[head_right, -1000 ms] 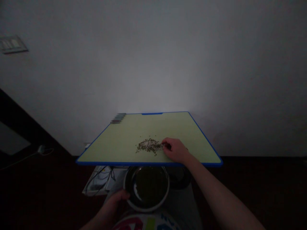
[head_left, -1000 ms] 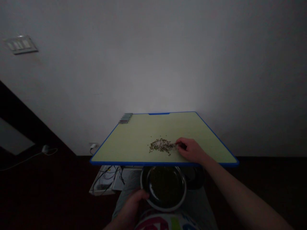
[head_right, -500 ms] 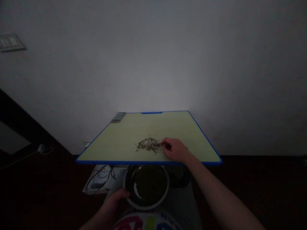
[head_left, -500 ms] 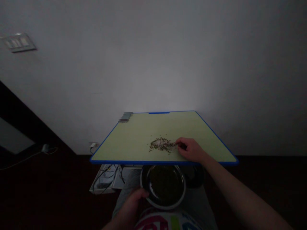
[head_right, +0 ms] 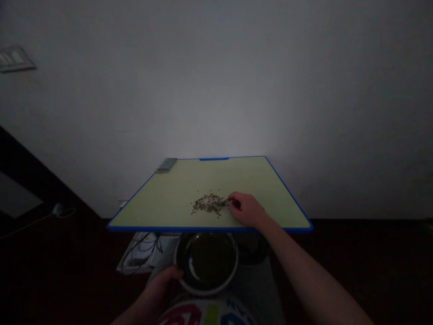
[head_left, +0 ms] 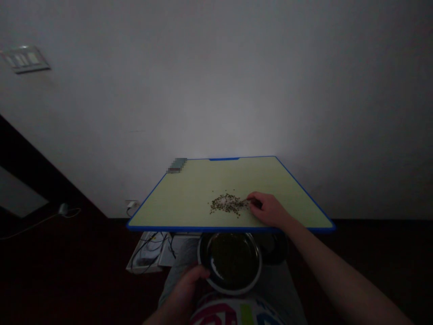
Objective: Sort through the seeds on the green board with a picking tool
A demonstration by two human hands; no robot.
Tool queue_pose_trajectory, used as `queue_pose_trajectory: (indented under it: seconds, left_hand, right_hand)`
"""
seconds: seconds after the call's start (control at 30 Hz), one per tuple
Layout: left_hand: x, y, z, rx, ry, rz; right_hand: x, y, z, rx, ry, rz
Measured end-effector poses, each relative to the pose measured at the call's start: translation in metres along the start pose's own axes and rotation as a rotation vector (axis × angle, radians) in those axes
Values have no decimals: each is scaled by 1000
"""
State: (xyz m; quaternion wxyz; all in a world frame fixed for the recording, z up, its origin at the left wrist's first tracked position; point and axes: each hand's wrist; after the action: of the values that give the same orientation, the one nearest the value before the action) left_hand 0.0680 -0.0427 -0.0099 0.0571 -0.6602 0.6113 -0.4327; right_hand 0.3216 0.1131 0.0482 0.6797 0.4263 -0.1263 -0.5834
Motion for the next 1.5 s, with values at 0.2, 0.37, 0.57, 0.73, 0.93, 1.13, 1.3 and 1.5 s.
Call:
queue_pose_trajectory:
  seconds: [0.2,0.37,0.57,0.73,0.93,1.13,1.3,1.5]
  left_hand:
    - [2,-2,-1,11,10,-16]
    - [0,0,0,-9,26,-17]
    - [-1,2,1,-21,4,-1]
    - [0,1,0,-36,-16,3]
    - [1,-1,-2,-32,-20,-27]
    - [2,-4,-4,-37,-12,-4]
    - [1,-2,-3,-50,-9,1]
    - [-2,2,0,-13,-5,-21]
  right_hand:
    - [2,1,-1,-20,48,23]
    - [2,2,-1,-12,62,27]
    - [3,3,-1,-9,61,24]
    - [4,4,0,-15,55,48]
    - [3,2,2,-8,82,50]
    - [3,2,1,-22,58,16]
    - [3,2,-2,-29,31,-21]
    - [4,3,1,-19,50,43]
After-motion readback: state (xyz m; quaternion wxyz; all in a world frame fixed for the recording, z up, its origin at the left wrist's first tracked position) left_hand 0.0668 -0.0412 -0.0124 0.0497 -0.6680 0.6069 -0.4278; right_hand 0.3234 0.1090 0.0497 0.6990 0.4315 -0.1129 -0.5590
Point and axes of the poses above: each hand's wrist, its own x-axis away from the middle knuckle, its own y-axis out of the back of the hand, z = x × y, and after that the axes turned 8 degrees about -y, right-handed
